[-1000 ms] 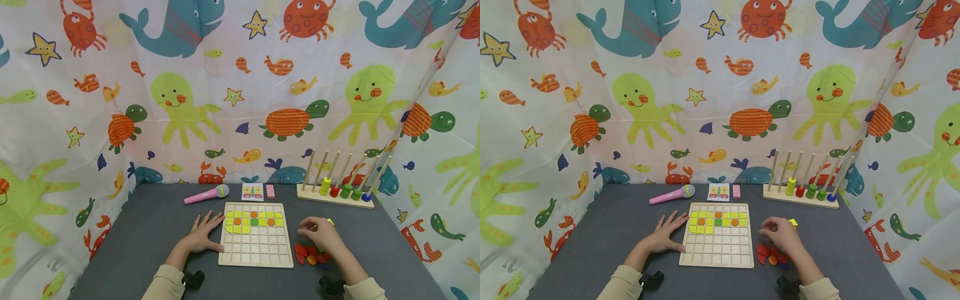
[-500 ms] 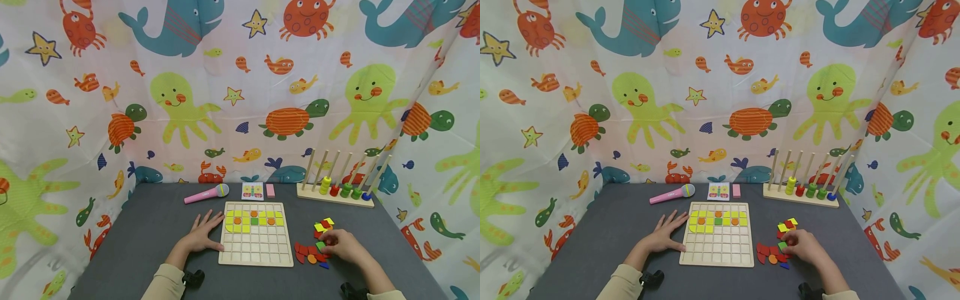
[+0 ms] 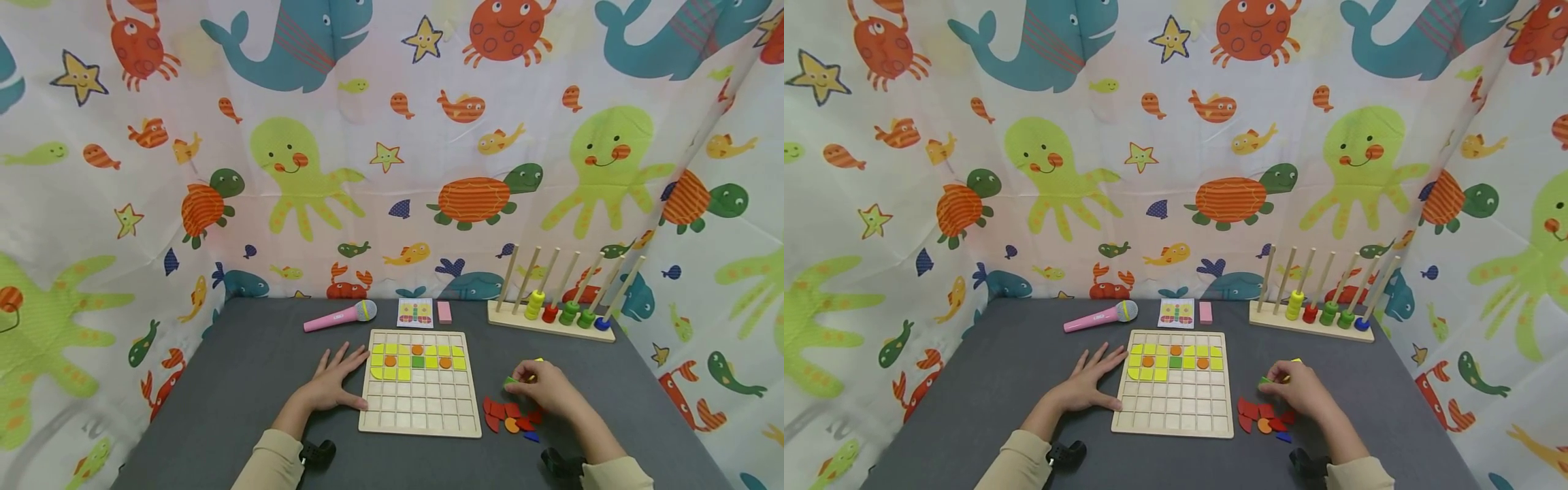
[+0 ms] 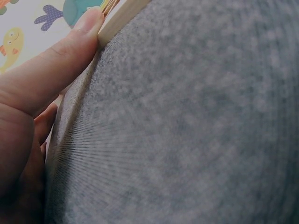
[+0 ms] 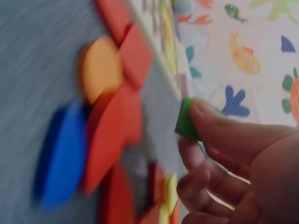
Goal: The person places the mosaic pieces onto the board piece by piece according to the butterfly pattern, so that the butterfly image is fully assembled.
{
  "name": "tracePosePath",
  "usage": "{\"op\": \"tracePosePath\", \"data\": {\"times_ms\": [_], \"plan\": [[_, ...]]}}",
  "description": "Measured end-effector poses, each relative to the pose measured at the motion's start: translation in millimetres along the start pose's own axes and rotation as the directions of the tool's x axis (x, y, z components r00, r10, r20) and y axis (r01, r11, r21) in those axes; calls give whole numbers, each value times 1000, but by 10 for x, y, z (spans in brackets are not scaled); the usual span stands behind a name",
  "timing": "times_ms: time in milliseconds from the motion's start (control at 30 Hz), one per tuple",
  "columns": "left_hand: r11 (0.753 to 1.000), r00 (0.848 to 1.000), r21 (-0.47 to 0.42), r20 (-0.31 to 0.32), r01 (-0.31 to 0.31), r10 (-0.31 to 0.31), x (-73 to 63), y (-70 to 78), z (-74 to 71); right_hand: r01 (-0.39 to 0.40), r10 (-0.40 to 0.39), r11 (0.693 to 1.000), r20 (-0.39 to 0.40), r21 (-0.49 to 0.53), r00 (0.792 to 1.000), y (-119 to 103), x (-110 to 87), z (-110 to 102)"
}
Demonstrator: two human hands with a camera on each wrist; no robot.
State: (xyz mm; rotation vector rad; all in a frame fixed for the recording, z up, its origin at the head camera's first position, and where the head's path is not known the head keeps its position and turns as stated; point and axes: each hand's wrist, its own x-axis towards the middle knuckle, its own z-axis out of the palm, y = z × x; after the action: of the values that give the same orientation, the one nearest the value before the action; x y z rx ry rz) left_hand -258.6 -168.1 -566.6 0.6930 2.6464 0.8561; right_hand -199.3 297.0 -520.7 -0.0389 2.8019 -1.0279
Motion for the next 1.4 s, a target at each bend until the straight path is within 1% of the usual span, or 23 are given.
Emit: {"op": "tracePosePath", "data": {"times_ms": [100,200,300,433,633,733,900,967,1033,1100,1267,1400], "plan": [[1000,1000,16,3,10,-10,-4,12,-8,34,-34,998,-2,55,999,-175,76,56],[999,1000,27,5,21,-22,-3,15,-10,41,-39,995,-17,88,999,-362,161,128],[999,1000,26,6,22,-23,3,9,-6,41,-38,995,-30,95,999,-531,235,199],[1000,1000,24,6,15,-15,2,-3,-7,47,-45,993,-29,112,999,-681,340,333],[1000,1000,18,9,14,-14,-18,0,-17,61,-61,979,-6,194,998,-856,476,592],[1000,1000,16,11,6,-6,-7,2,-8,70,-72,974,2,217,997,-938,524,709],[1000,1000,-1,-11,-12,12,3,-8,7,104,-108,972,8,209,994,-1059,593,904],[1000,1000,-6,-12,-11,11,7,-17,12,134,-138,970,5,201,990,-1087,606,971],[1000,1000,-11,-17,-12,12,4,-17,11,149,-151,970,-4,193,989,-1108,610,1023],[1000,1000,-8,-7,-8,8,4,-17,9,158,-157,971,-20,177,987,-1117,613,1063],[1000,1000,7,7,14,-14,3,0,-5,147,-145,981,-24,125,989,-1169,604,1103],[1000,1000,14,6,21,-21,6,3,-4,129,-128,988,-19,84,992,-1216,588,1105]]}}
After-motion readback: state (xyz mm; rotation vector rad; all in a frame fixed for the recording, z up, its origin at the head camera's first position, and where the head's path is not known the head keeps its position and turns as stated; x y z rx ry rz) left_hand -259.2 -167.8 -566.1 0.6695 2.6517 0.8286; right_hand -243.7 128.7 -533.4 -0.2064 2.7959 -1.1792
